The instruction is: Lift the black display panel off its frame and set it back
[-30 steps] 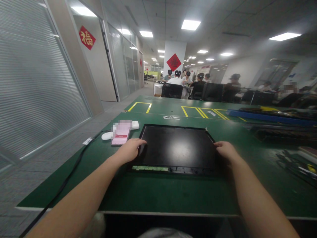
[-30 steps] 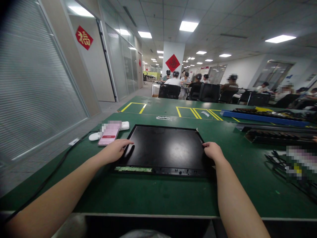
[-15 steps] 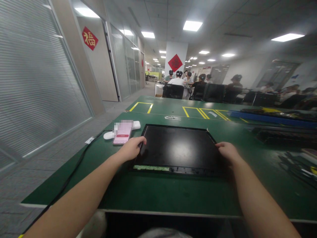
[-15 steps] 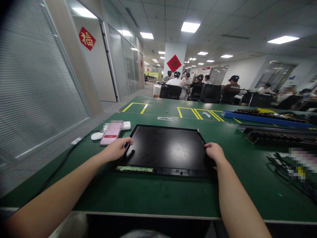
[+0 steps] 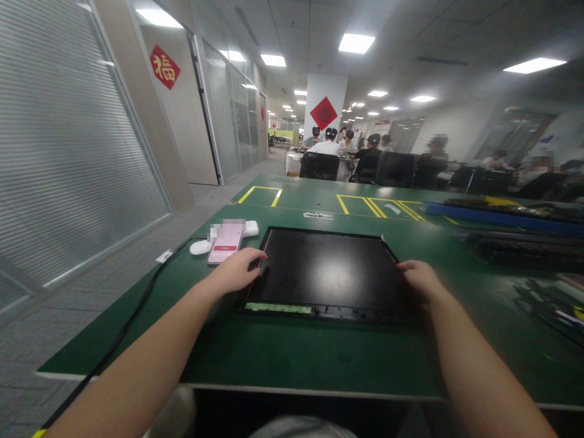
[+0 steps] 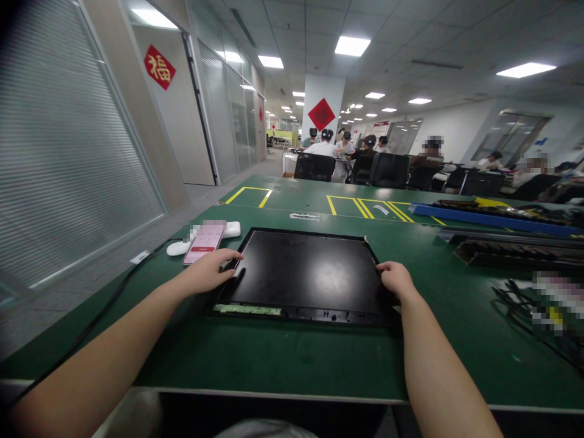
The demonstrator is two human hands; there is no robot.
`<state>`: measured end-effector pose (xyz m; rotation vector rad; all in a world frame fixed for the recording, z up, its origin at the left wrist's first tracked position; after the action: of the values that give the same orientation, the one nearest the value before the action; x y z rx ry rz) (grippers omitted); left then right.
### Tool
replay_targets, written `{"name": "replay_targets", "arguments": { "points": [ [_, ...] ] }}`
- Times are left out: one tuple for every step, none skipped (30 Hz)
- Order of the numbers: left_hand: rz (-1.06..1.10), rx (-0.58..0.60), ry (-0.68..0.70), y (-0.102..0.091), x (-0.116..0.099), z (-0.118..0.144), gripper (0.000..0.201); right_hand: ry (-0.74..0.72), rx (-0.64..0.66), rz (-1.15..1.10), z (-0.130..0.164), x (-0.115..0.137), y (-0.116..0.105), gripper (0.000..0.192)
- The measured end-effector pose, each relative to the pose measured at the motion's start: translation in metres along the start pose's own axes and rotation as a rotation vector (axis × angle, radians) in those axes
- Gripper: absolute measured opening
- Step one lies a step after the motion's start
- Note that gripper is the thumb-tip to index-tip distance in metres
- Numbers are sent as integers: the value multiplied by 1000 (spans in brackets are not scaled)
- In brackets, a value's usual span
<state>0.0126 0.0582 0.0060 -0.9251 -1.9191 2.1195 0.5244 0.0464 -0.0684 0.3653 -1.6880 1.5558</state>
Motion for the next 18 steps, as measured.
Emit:
{"name": "replay_targets", "arguments": {
  "points": [
    [2,1,18,0,0,0,40,23,1,-21,1,1,0,24],
    [7,3,35,0,-1,1,40,40,-3,-39,3,2,0,25],
    [13,6,49,1,-1,1,41,56,-6,-54,4,3,0,27],
    [21,12,63,2,-2,1,42,74,-5,-63,5,4,0,29],
    [29,21,73,2,-3,1,44,89,-1,-67,6,6,-1,30],
    [36,34,79,3,-3,1,45,103,7,-66,7,7,-1,33],
    [40,49,80,5,-4,2,47,116,18,-64,8,8,-1,35],
    [41,66,79,6,-4,2,49,127,29,-59,9,9,-2,37],
    [39,84,79,7,-5,3,51,135,37,-54,9,10,-2,39],
    [37,103,82,8,-5,4,53,140,39,-49,9,10,-3,40],
    [38,123,87,9,-6,4,55,142,40,-47,8,10,-3,40],
    [41,143,95,9,-6,5,59,143,41,-48,8,9,-3,40],
    [47,165,102,10,-7,6,63,142,42,-51,7,8,-3,39],
    [53,188,107,11,-7,7,67,141,43,-56,6,6,-2,39],
    [58,206,111,11,-7,8,71,139,43,-59,5,4,-1,38],
    [59,219,115,11,-7,8,74,134,44,-60,4,2,0,38],
    [57,229,121,11,-7,9,76,127,42,-57,3,1,0,38],
    [57,237,129,11,-7,9,77,115,36,-50,3,1,0,38]
  ]
}}
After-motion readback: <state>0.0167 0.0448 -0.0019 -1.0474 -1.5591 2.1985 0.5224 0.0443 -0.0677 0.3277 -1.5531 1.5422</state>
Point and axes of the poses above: each hand's wrist, its own z-axis away from the middle knuckle, its own y-axis out of the palm, x = y × z, the point moved 6 cm from there along -z, towards the middle knuckle, and after that the axes turned 11 degrees about x, right-handed, at the moved point
